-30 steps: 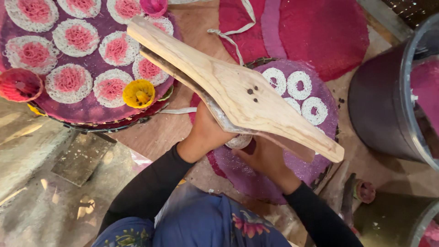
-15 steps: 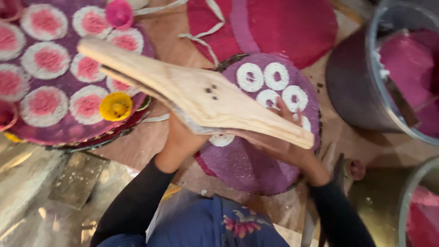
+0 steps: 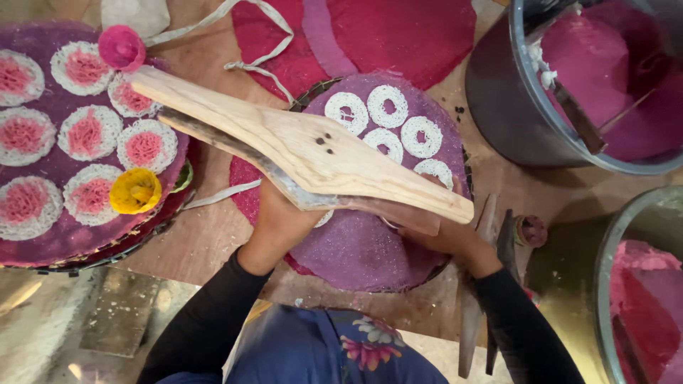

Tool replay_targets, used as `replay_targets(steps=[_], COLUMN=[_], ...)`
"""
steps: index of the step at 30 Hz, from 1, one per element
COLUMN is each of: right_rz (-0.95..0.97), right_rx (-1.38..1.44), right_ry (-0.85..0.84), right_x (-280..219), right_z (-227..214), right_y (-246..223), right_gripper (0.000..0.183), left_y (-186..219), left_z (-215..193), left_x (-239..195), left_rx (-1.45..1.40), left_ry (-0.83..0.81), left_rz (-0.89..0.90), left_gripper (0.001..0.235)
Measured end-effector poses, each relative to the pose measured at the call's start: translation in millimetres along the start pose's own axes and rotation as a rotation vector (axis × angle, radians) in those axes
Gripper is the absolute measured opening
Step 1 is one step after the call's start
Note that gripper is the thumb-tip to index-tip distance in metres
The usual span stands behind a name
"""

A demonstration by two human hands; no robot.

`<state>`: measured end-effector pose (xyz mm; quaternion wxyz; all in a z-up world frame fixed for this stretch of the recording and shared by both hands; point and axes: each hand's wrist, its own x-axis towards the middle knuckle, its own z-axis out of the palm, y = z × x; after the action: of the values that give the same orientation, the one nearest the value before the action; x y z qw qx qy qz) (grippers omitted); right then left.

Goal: The person prepares traditional kue putu mayang by using a wooden press tool to extrude white and pink rice flour dough into lacy circular patterns onto purple bases on a tray.

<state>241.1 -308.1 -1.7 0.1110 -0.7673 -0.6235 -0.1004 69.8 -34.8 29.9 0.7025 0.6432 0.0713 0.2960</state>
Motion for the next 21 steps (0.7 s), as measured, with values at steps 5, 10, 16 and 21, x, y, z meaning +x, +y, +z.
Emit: replay_targets(steps=[5, 10, 16, 21], right_rz=[0.664, 0.730, 0.951, 0.832], right_rx=[1.291, 1.510, 1.269, 1.338], right_ry=[0.151, -0.276, 0.256, 0.478], right_x=[12.3, -5.7, -34.6, -46.7], right_z=[-75.2, -110.3, -105.8, -120.7], right_y=[2.2, -35.0, -28.1, -16.1], right_gripper=[0.080, 0.057, 0.037, 0.046], left_y=[23.2, 51.9, 26.0, -36.2], left_z=[25.0, 72.6, 111.6, 157.3], left_x=[11.4, 25.1, -15.6, -78.6], left_rx=[0.293, 0.655, 0.829, 0.892], left_ry=[-0.116, -0.288, -0.407, -0.686], left_rz=[0.223, 0.377, -0.035, 0.360], left_gripper=[0.051, 0.049, 0.033, 0.037])
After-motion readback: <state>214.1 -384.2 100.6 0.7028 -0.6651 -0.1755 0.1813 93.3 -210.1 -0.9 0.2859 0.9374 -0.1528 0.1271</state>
